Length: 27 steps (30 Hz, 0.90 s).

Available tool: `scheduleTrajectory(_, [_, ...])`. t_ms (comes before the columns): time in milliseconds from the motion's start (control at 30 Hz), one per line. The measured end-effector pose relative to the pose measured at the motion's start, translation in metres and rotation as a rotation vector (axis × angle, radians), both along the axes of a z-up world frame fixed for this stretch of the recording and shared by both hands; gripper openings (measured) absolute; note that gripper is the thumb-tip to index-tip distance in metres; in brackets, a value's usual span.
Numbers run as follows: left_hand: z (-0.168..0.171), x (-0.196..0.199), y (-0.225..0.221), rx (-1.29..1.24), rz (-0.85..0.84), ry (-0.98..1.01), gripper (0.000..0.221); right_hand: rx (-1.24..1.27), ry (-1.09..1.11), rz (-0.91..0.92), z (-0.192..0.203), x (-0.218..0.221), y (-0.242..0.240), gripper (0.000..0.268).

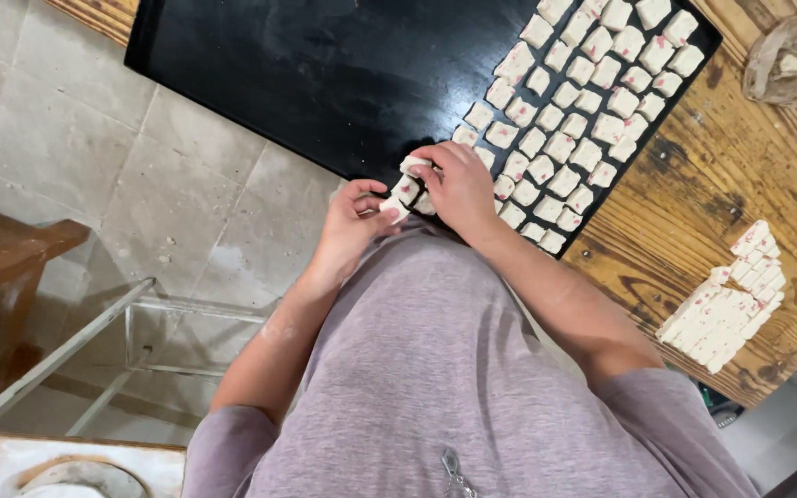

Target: Wiping a baking tray and arranging small pieces of cut dough onto it in rows

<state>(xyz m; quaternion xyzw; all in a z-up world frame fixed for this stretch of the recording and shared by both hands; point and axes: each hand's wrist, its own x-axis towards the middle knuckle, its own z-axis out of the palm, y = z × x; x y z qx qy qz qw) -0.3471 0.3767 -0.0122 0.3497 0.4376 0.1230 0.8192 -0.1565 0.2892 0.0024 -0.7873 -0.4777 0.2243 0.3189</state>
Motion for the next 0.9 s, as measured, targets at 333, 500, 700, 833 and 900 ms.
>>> scheduleTrajectory(333, [-0.02, 0.033, 0.0, 0.104, 0.13, -0.09, 0.028, -0.007, 0.253, -0.015, 0.027, -0.014, 0.011, 0.027])
scheduleTrajectory(500, [-0.005, 0.035, 0.003, 0.11, 0.124, -0.158, 0.039, 0.007, -0.045, -0.042, 0.006, 0.013, 0.008, 0.022])
scheduleTrajectory(700, [-0.016, 0.023, 0.016, 0.259, 0.07, -0.04, 0.022, 0.011, -0.418, -0.052, 0.003, 0.02, 0.015, 0.033])
scheduleTrajectory(833, [-0.014, 0.013, 0.029, 0.477, 0.01, 0.048, 0.018, 0.075, -0.323, -0.045, 0.016, 0.018, 0.019, 0.02])
scheduleTrajectory(900, [0.011, 0.003, 0.049, 0.758, -0.031, 0.133, 0.017, 0.091, -0.282, -0.03, 0.02, 0.017, 0.015, 0.019])
